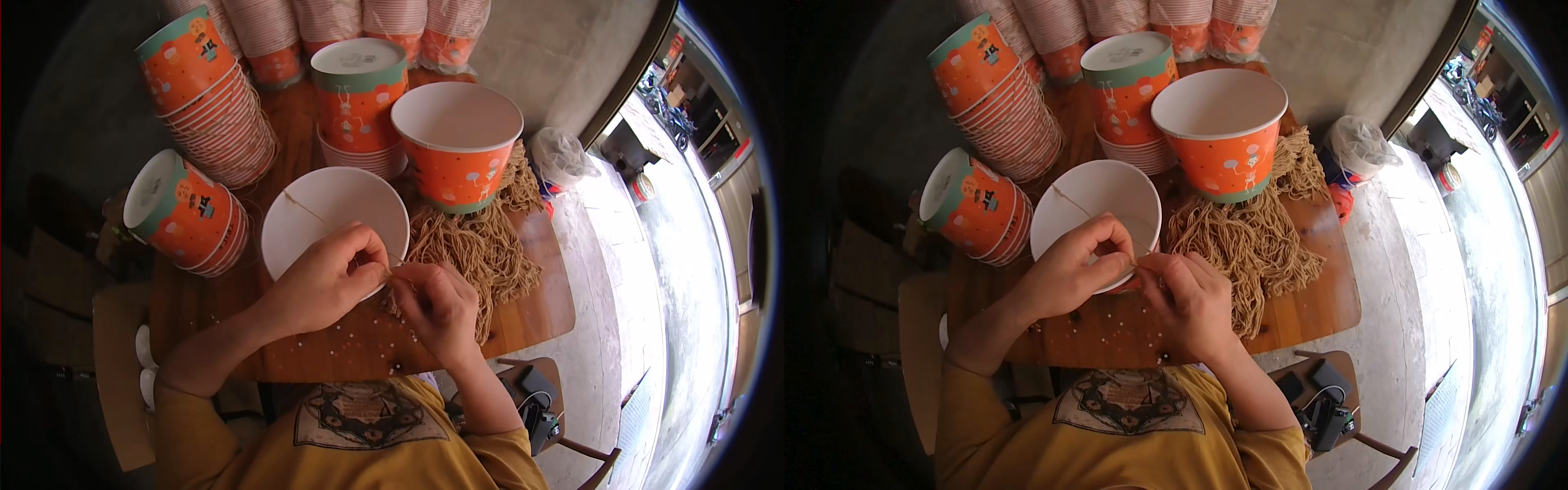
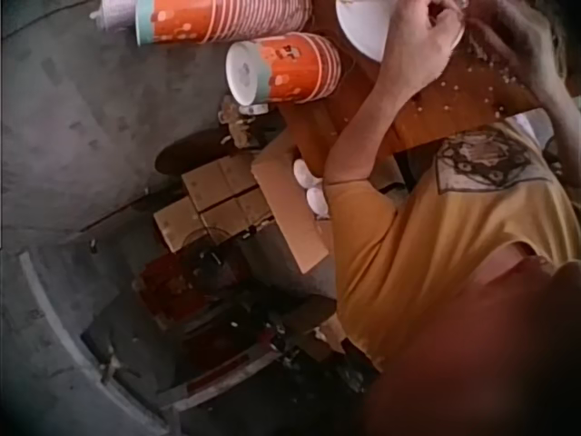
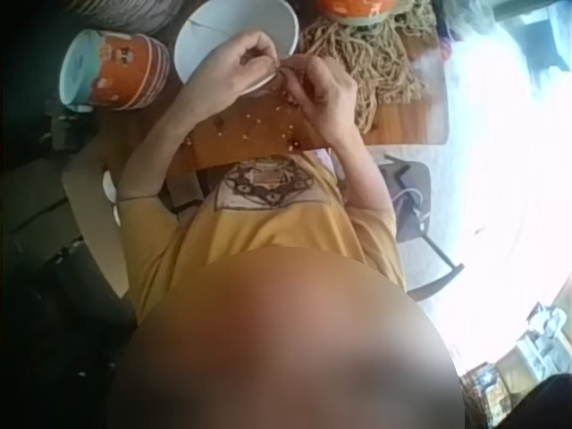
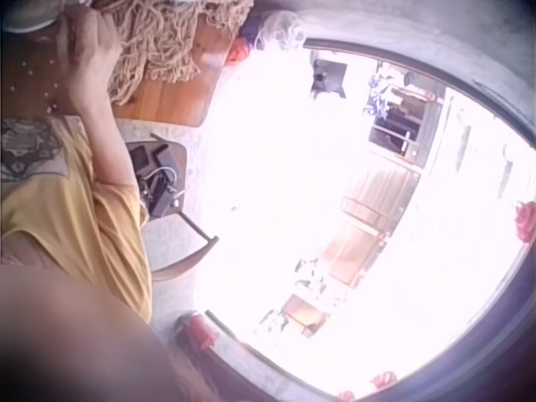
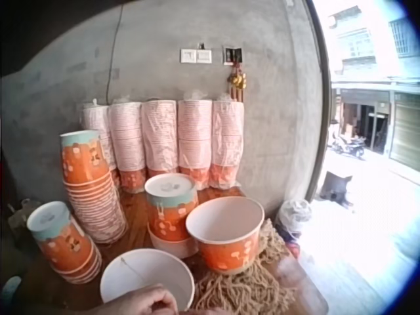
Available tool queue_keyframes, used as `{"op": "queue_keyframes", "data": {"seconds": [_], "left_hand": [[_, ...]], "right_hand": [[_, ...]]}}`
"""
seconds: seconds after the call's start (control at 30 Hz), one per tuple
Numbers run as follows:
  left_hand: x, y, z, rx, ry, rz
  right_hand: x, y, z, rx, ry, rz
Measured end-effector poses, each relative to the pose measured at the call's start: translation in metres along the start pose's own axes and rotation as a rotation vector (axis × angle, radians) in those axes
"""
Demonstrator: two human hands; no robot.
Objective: Threading string handles through pre-punched holes in paper tubs and stacking them.
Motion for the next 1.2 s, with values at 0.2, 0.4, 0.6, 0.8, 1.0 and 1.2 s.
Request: {"op": "queue_keyframes", "data": {"seconds": [0.2, 0.4, 0.6, 0.8, 1.0, 1.2], "left_hand": [[0.004, 0.015, -0.008, -0.293, 0.138, 0.263], [0.007, 0.009, -0.008, -0.267, 0.135, 0.248], [0.006, 0.004, -0.006, -0.187, 0.102, 0.181], [0.006, 0.008, -0.007, -0.156, 0.099, 0.142], [0.020, 0.007, -0.009, -0.179, 0.211, 0.264], [0.002, 0.022, -0.015, -0.242, 0.150, 0.289]], "right_hand": [[0.000, 0.003, -0.005, 0.004, -0.006, -0.051], [-0.006, 0.024, -0.015, -0.250, -0.068, 0.100], [0.000, 0.027, -0.021, -0.257, -0.049, 0.099], [-0.006, 0.024, -0.020, -0.188, -0.084, 0.076], [-0.003, 0.018, -0.019, -0.148, -0.120, 0.034], [0.004, 0.009, -0.006, -0.122, -0.160, 0.090]]}}
Point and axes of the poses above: each hand's wrist, its own z-axis towards the middle knuckle, its own x-axis out of the back of the hand, y = z × x, the point moved 8 cm from there along z, towards the middle knuckle, and after that the axes turned 3 degrees about y, right-handed, at the moved point
